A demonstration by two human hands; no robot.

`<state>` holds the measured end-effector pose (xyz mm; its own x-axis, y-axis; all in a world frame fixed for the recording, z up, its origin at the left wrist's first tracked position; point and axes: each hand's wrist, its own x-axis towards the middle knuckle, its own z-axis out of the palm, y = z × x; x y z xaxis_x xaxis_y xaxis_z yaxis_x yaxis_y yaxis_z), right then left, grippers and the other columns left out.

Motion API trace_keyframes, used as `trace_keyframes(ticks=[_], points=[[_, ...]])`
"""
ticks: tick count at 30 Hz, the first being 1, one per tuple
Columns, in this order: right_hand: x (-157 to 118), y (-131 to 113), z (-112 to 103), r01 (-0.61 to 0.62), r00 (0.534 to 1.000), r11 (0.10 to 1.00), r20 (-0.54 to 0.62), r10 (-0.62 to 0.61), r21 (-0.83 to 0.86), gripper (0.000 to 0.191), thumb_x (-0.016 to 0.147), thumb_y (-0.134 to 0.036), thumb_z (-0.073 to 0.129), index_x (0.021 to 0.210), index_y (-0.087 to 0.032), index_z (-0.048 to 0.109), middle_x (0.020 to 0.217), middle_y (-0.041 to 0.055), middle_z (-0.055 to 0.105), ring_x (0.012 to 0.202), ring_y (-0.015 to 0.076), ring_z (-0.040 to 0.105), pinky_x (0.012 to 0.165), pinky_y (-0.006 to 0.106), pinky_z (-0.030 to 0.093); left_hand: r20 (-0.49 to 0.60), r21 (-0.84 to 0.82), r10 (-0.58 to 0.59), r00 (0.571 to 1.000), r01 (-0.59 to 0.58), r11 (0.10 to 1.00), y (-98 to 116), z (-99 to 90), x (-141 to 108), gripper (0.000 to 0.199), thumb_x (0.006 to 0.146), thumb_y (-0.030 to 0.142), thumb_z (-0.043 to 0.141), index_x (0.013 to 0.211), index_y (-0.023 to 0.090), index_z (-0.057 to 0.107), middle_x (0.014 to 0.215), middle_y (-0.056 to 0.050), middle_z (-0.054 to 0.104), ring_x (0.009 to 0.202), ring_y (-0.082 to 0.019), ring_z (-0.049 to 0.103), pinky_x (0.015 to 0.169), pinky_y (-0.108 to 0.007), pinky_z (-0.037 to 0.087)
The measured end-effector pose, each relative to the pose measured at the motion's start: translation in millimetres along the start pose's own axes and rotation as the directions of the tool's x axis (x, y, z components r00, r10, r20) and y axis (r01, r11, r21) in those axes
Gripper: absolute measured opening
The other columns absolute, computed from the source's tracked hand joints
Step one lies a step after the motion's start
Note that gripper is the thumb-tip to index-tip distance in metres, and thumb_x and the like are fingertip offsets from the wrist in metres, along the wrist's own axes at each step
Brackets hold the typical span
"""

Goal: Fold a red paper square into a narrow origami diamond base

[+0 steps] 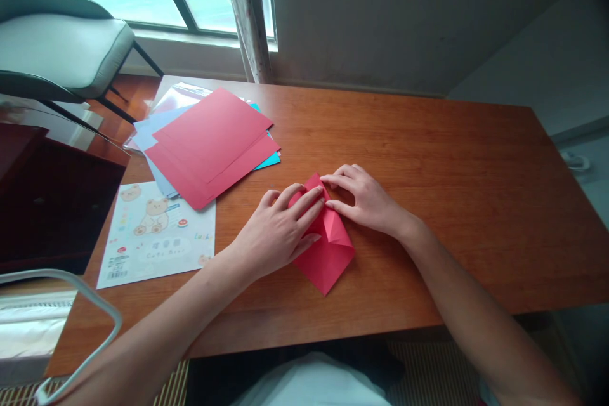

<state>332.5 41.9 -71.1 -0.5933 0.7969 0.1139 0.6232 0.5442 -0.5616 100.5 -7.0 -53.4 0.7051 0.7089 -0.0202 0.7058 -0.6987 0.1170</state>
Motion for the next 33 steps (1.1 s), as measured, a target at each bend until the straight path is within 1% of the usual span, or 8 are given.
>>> trace_keyframes(ticks=[6, 11, 15, 18, 22, 27, 30, 33], points=[[1.3, 2.2, -2.1, -0.005, 1.0, 1.0, 0.018, 0.005, 0.012, 0.031, 0.092, -0.031, 0.067, 0.122, -0.023, 0.063, 0.102, 0.0056, 0.065, 0.094, 0.0227, 0.057, 0.089, 0.038, 0.049, 0.0, -0.004, 0.008, 1.0, -0.008, 1.0, -0.6, -0.6, 0.0, 0.052, 0.102, 0.044, 0.043, 0.148, 0.021, 0.047, 0.155, -0.008, 0.046, 0.136, -0.032, 0.041, 0.098, -0.045, 0.038], [2.1, 2.4, 0.7, 0.0, 0.999, 1.0, -0.034, 0.0, 0.006, 0.024, 0.093, -0.027, 0.066, 0.116, -0.023, 0.064, 0.096, 0.0044, 0.065, 0.09, 0.0216, 0.056, 0.084, 0.036, 0.047, 0.012, 0.003, 0.01, 1.0, -0.01, 1.0, -0.4, -1.8, 0.5, 0.052, 0.102, 0.045, 0.043, 0.148, 0.021, 0.047, 0.157, -0.008, 0.045, 0.136, -0.032, 0.04, 0.096, -0.046, 0.039], [4.3, 0.6, 7.2, -0.036, 0.995, 0.999, -0.097, 0.034, -0.018, 0.017, 0.094, -0.026, 0.063, 0.111, -0.023, 0.065, 0.092, 0.0043, 0.065, 0.088, 0.0222, 0.056, 0.082, 0.036, 0.047, 0.009, 0.008, 0.016, 1.0, -0.016, 1.0, -0.3, -0.9, 0.8, 0.049, 0.102, 0.045, 0.042, 0.145, 0.021, 0.05, 0.157, -0.007, 0.044, 0.136, -0.032, 0.041, 0.096, -0.046, 0.039], [7.9, 1.7, 10.8, -0.084, 0.987, 0.996, -0.139, 0.077, -0.044, 0.021, 0.093, -0.03, 0.065, 0.113, -0.024, 0.065, 0.093, 0.0049, 0.065, 0.089, 0.0234, 0.056, 0.083, 0.037, 0.047, 0.009, 0.015, 0.013, 1.0, -0.013, 1.0, -0.3, -1.1, 0.7, 0.049, 0.102, 0.045, 0.043, 0.144, 0.022, 0.05, 0.156, -0.007, 0.045, 0.136, -0.032, 0.041, 0.096, -0.045, 0.038], [11.9, 5.3, 11.2, -0.112, 0.983, 0.993, -0.151, 0.106, -0.033, 0.031, 0.089, -0.035, 0.071, 0.117, -0.025, 0.065, 0.095, 0.0044, 0.066, 0.09, 0.0237, 0.057, 0.084, 0.037, 0.047, 0.009, 0.017, 0.009, 1.0, -0.009, 1.0, -0.1, -2.1, 0.6, 0.049, 0.101, 0.046, 0.045, 0.144, 0.023, 0.049, 0.156, -0.007, 0.045, 0.135, -0.031, 0.042, 0.095, -0.044, 0.038], [12.3, 5.6, 10.9, -0.118, 0.983, 0.993, -0.142, 0.114, -0.02, 0.031, 0.09, -0.032, 0.07, 0.119, -0.026, 0.065, 0.095, 0.0039, 0.067, 0.09, 0.0236, 0.058, 0.085, 0.037, 0.047, 0.018, 0.005, 0.01, 1.0, -0.01, 1.0, -0.3, -2.2, 0.4, 0.049, 0.102, 0.046, 0.044, 0.145, 0.023, 0.048, 0.158, -0.006, 0.042, 0.136, -0.031, 0.041, 0.096, -0.044, 0.038], [12.3, 4.3, 12.3, -0.144, 0.979, 0.989, -0.149, 0.139, -0.022, 0.033, 0.089, -0.029, 0.069, 0.122, -0.026, 0.064, 0.095, 0.0039, 0.067, 0.091, 0.0242, 0.058, 0.086, 0.039, 0.047, 0.013, -0.012, 0.006, 1.0, -0.006, 1.0, -0.4, -2.1, 0.1, 0.051, 0.102, 0.045, 0.044, 0.147, 0.023, 0.046, 0.156, -0.008, 0.045, 0.137, -0.03, 0.04, 0.096, -0.044, 0.038], [13.7, 3.6, 14.4, -0.174, 0.974, 0.984, -0.153, 0.168, -0.027, 0.034, 0.09, -0.029, 0.068, 0.124, -0.028, 0.064, 0.095, 0.0041, 0.068, 0.092, 0.0251, 0.059, 0.086, 0.04, 0.047, 0.012, -0.021, -0.002, 1.0, 0.002, 1.0, -0.3, -2.3, -0.1, 0.052, 0.102, 0.044, 0.045, 0.149, 0.021, 0.044, 0.153, -0.009, 0.047, 0.138, -0.03, 0.039, 0.096, -0.044, 0.038]])
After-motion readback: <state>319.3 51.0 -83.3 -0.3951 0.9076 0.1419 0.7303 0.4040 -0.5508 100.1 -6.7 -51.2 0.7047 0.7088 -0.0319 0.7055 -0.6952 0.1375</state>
